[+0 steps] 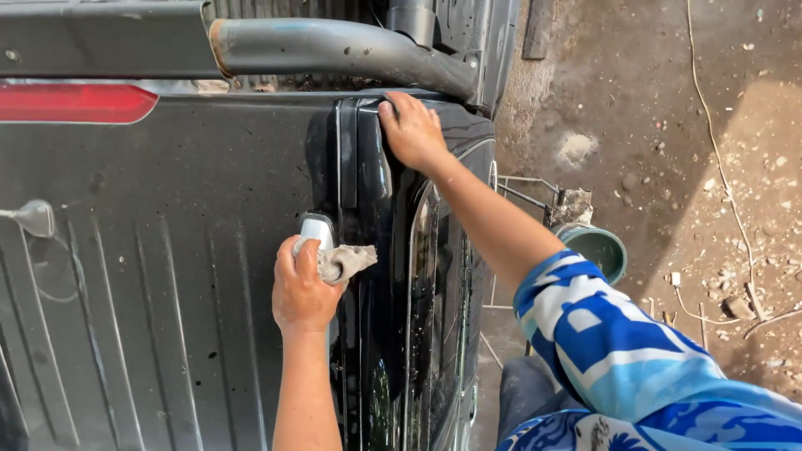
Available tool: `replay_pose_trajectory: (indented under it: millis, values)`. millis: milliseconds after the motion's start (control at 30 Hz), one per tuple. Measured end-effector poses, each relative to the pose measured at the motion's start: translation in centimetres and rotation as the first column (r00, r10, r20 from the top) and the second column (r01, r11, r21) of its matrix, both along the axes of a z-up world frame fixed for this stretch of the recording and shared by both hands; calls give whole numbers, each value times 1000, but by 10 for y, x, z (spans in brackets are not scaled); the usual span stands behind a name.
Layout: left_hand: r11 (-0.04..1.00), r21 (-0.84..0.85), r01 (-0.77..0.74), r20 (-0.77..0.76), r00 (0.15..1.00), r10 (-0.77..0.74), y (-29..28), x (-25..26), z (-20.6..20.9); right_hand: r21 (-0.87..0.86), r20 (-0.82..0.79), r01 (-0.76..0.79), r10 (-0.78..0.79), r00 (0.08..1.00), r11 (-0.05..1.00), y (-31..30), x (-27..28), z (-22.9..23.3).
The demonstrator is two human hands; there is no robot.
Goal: The person scrubs the rear bumper and tailgate of a black pickup truck using a sponge and a cloth. They repeatedly dip the sponge into a bucket of water and wipe various sections of the vehicle's exterior, including the chrome trim and the tailgate surface.
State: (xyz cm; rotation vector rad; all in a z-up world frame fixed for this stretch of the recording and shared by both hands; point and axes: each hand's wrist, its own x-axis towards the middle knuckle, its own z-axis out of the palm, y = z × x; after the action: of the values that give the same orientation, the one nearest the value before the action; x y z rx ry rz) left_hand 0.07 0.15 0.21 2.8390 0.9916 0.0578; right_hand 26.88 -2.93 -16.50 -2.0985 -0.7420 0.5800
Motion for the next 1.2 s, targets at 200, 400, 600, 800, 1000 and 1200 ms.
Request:
replay_pose_trajectory:
  millis: [200,400,600,800,1000,1200]
  values:
    - [1000,5,-19,36,999,18,0,2,-7,59,-73,18,-14,997,998,-6,-4,1]
    - [999,-12,-43,-19,999,43,-2,-1,-1,-150,-289,-29,-16,957,988,-7,19,16]
    - [1000,7,4,41,999,-4,0,1,-1,147,104,-194,180,978,970,-17,-14,41]
    - [995,95,-3,34,999,-1,1,-2,-7,71,-13,-73,74,997,995,-32,-40,44]
    - [999,37,10,54,998,-12,0,0,-3,111,334,-522,462,821,846,-98,-101,63]
    - [999,32,20,80,996,-23,-4,-6,-4,34,375,-299,265,888,954,-51,-58,43]
